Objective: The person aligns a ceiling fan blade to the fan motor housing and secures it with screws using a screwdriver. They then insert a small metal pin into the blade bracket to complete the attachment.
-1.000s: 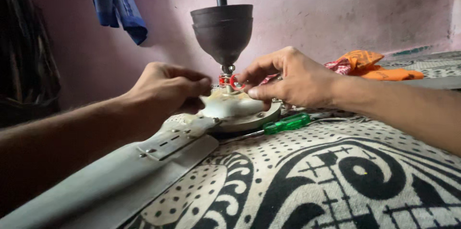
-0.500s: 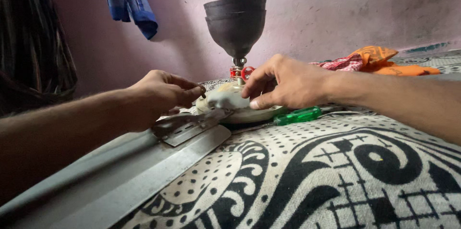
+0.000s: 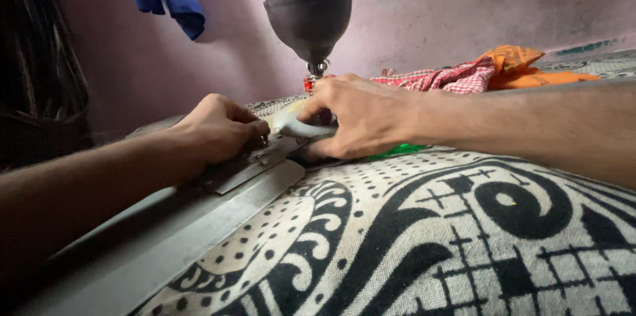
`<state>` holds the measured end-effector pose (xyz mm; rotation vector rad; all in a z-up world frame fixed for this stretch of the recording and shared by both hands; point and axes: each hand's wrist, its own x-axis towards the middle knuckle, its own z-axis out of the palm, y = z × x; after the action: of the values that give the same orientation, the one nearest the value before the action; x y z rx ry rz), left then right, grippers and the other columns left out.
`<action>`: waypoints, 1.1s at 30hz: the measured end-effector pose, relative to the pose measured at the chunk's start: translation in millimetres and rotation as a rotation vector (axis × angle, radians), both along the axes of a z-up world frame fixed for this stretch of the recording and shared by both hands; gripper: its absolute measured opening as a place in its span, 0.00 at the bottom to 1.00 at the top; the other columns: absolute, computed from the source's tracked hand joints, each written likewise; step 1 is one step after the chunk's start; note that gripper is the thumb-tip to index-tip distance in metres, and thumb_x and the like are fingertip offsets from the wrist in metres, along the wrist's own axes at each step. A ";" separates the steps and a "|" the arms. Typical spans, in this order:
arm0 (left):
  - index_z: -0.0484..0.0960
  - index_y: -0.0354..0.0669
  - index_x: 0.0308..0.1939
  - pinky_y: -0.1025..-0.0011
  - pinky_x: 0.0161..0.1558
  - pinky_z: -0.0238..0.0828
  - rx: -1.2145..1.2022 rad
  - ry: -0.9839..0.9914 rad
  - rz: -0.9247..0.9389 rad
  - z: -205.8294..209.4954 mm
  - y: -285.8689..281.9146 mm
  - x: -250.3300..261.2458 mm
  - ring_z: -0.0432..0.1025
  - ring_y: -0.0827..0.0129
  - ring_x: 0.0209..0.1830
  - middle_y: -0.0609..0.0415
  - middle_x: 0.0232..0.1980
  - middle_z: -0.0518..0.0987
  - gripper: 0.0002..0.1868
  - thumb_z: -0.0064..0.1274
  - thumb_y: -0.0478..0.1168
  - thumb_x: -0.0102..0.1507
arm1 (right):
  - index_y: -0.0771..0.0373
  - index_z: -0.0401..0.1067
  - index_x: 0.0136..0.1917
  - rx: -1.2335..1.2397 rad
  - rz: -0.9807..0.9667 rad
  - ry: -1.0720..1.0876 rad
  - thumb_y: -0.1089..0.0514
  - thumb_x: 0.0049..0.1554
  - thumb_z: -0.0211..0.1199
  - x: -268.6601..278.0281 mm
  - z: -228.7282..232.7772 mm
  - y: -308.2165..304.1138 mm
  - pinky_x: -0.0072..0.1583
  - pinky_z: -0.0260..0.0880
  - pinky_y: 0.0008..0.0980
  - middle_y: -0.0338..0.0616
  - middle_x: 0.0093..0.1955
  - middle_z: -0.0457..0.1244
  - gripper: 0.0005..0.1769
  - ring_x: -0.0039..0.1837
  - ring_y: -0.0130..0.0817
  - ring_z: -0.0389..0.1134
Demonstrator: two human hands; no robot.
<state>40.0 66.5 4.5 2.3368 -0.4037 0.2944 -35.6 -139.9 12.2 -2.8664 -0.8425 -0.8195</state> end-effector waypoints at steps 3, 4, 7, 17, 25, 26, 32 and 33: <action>0.90 0.36 0.45 0.66 0.35 0.72 0.025 -0.032 0.017 -2.0 0.5 -2.0 0.74 0.71 0.28 0.48 0.35 0.85 0.18 0.57 0.49 0.65 | 0.61 0.79 0.57 0.003 -0.106 0.069 0.48 0.47 0.66 -2.0 -0.6 4.6 0.57 0.76 0.38 0.55 0.50 0.72 0.26 0.50 0.44 0.76; 0.90 0.37 0.45 0.64 0.35 0.72 0.032 -0.023 0.031 -2.3 0.2 -3.9 0.73 0.70 0.28 0.48 0.35 0.85 0.18 0.57 0.49 0.65 | 0.63 0.78 0.57 0.013 -0.086 0.046 0.48 0.47 0.66 -3.1 -1.4 6.2 0.57 0.75 0.38 0.56 0.49 0.72 0.27 0.49 0.44 0.76; 0.89 0.39 0.47 0.62 0.36 0.72 0.060 -0.008 0.085 0.0 -5.3 -14.1 0.73 0.68 0.29 0.47 0.35 0.85 0.18 0.55 0.50 0.66 | 0.63 0.76 0.60 0.013 -0.115 0.053 0.49 0.48 0.66 -6.9 -1.2 6.7 0.56 0.76 0.37 0.58 0.47 0.72 0.28 0.47 0.45 0.77; 0.86 0.41 0.53 0.59 0.49 0.76 0.129 0.016 0.144 2.5 -15.7 -40.0 0.78 0.63 0.38 0.44 0.44 0.87 0.21 0.49 0.52 0.68 | 0.61 0.76 0.60 0.046 -0.066 0.109 0.53 0.47 0.63 1.2 -4.5 -2.3 0.53 0.78 0.32 0.59 0.47 0.72 0.27 0.44 0.41 0.77; 0.87 0.41 0.52 0.66 0.42 0.73 0.015 -0.082 0.040 -5.5 -7.5 -22.0 0.76 0.69 0.36 0.47 0.42 0.86 0.16 0.55 0.45 0.66 | 0.56 0.77 0.61 0.203 -0.101 0.099 0.43 0.43 0.73 9.9 -9.3 -7.1 0.43 0.71 0.32 0.45 0.37 0.70 0.34 0.38 0.32 0.71; 0.87 0.41 0.52 0.67 0.40 0.73 -0.024 -0.069 0.014 -5.6 -6.2 -19.8 0.75 0.70 0.34 0.48 0.42 0.86 0.15 0.56 0.44 0.66 | 0.54 0.77 0.62 0.200 -0.117 0.095 0.42 0.43 0.73 9.5 -9.4 -7.5 0.41 0.69 0.33 0.43 0.35 0.68 0.34 0.36 0.31 0.69; 0.90 0.40 0.48 0.71 0.32 0.72 -0.148 -0.041 -0.076 -6.6 -2.7 -13.9 0.73 0.73 0.29 0.49 0.38 0.87 0.13 0.60 0.39 0.62 | 0.57 0.77 0.61 0.184 0.010 0.036 0.44 0.45 0.74 9.4 -8.8 -8.4 0.39 0.66 0.31 0.37 0.31 0.63 0.33 0.34 0.27 0.64; 0.90 0.40 0.48 0.71 0.32 0.71 -0.166 -0.031 -0.073 -7.4 -2.8 -14.1 0.73 0.74 0.28 0.50 0.37 0.88 0.12 0.61 0.38 0.62 | 0.57 0.78 0.61 0.182 0.014 0.037 0.45 0.45 0.74 10.7 -10.0 -8.7 0.39 0.66 0.30 0.38 0.31 0.64 0.32 0.34 0.27 0.64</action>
<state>25.9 63.6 -2.9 2.1529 -0.4605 0.3169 -24.9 -148.6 2.2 -2.7062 -0.7418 -0.7943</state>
